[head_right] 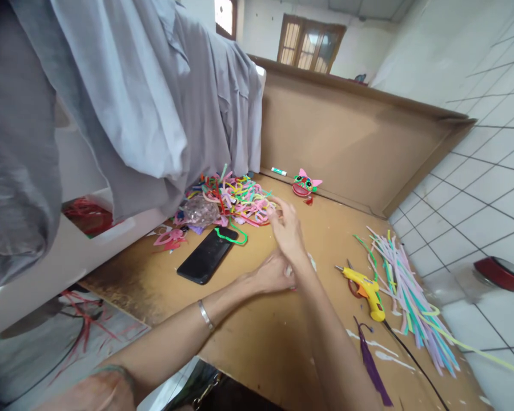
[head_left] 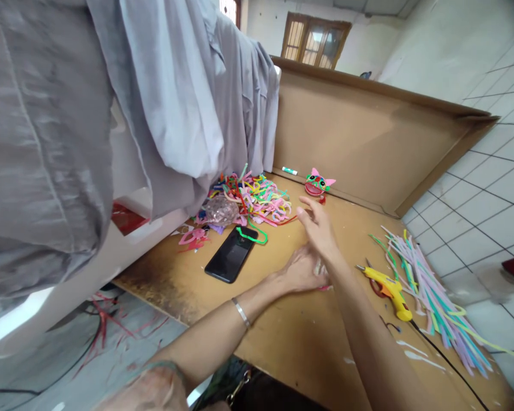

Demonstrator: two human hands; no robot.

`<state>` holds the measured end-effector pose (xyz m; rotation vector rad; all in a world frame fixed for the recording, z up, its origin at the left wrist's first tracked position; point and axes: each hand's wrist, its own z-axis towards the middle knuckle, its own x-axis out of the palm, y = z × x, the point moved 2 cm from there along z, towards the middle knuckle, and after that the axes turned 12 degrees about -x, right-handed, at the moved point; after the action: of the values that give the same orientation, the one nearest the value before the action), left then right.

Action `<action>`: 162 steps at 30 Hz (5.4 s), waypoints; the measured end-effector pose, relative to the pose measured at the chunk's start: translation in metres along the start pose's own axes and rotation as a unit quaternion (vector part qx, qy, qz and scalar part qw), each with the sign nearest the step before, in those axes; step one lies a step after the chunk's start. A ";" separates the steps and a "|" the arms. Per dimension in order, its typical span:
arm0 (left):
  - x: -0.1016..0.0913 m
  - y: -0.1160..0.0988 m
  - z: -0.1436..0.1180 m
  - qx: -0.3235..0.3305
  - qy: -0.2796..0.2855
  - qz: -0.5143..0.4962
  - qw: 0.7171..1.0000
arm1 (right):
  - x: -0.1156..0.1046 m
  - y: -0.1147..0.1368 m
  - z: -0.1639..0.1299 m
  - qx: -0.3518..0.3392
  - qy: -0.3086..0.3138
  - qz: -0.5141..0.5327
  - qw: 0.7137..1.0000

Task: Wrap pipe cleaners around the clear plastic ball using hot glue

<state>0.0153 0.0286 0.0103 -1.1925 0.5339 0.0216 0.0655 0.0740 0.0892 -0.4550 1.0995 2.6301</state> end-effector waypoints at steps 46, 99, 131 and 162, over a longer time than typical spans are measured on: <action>-0.005 0.012 -0.004 -0.110 0.072 -0.187 0.974 | -0.074 -0.034 -0.152 0.250 -0.142 0.204 0.936; -0.001 -0.003 -0.005 -0.184 0.028 -0.174 0.967 | -0.065 -0.025 -0.149 0.265 -0.177 0.162 0.934; 0.001 0.009 -0.001 -0.183 0.030 -0.186 0.965 | -0.060 -0.024 -0.143 0.301 -0.205 0.166 0.916; 0.006 0.005 -0.001 -0.138 0.003 -0.148 0.979 | -0.070 -0.033 -0.152 0.257 -0.173 0.148 0.939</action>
<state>0.0186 0.0279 0.0027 -1.5356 0.3612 -0.1663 0.1700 -0.0217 -0.0067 0.2910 1.7485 2.3699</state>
